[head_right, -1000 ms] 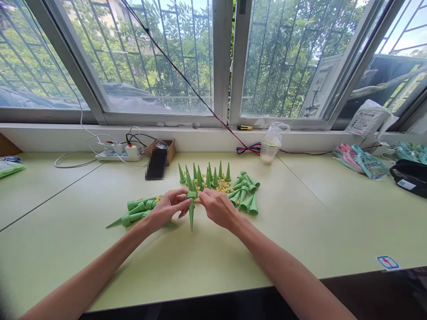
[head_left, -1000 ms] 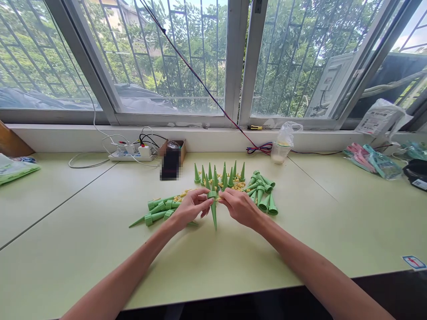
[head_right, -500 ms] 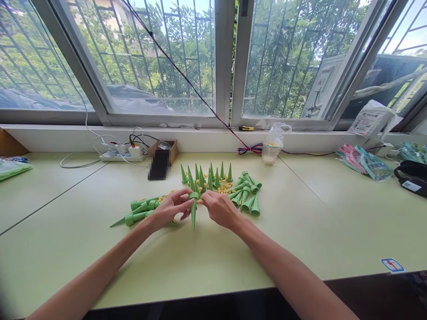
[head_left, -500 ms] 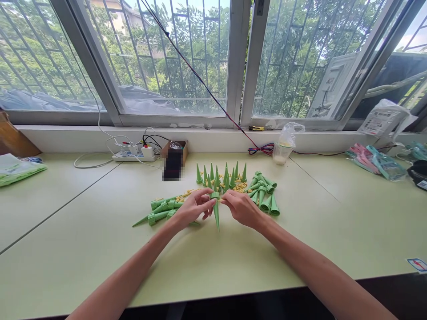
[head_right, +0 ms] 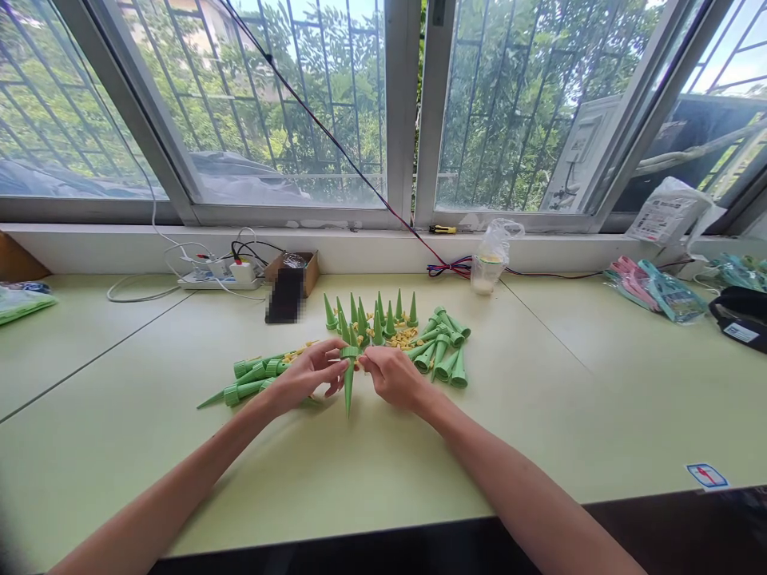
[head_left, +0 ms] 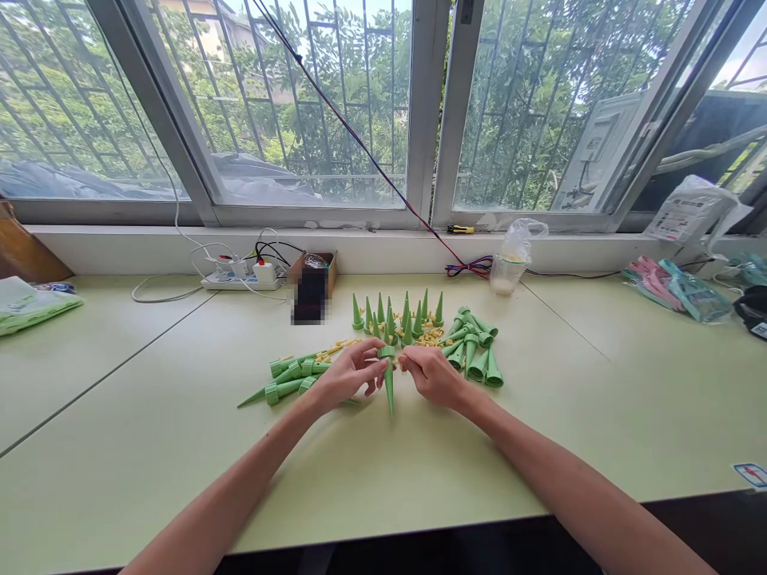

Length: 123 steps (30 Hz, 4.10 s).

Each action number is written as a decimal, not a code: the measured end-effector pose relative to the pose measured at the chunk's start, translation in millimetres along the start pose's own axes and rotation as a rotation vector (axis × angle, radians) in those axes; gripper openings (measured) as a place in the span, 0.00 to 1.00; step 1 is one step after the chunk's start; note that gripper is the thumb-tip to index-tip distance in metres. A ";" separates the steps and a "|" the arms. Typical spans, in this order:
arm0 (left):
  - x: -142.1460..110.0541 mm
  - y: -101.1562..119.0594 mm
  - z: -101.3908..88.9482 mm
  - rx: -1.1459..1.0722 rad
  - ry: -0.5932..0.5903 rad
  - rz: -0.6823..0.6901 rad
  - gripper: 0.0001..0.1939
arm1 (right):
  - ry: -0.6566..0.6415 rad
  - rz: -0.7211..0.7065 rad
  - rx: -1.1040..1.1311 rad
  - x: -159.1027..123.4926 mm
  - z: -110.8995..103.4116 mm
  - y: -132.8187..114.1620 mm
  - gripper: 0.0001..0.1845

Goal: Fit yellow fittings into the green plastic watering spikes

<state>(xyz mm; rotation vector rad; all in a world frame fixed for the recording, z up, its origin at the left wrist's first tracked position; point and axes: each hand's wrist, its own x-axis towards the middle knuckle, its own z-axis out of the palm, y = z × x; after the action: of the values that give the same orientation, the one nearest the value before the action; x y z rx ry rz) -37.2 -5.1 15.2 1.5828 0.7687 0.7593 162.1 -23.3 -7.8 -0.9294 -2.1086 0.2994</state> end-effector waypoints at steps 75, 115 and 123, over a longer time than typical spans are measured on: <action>3.2 -0.2 2.1 -0.075 0.086 -0.027 0.19 | 0.136 0.156 0.183 -2.3 7.6 -2.6 0.09; -1.0 -0.4 14.3 0.184 0.044 0.096 0.14 | 0.146 0.262 0.236 0.6 5.2 -5.7 0.24; 1.2 0.1 12.9 0.088 0.053 0.083 0.15 | 0.181 0.295 0.259 1.5 7.3 -10.8 0.23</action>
<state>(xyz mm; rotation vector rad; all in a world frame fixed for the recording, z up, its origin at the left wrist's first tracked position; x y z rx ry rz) -26.0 -11.5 13.7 1.6882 0.7879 0.8398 150.4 -29.2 -6.4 -1.0670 -1.7189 0.6014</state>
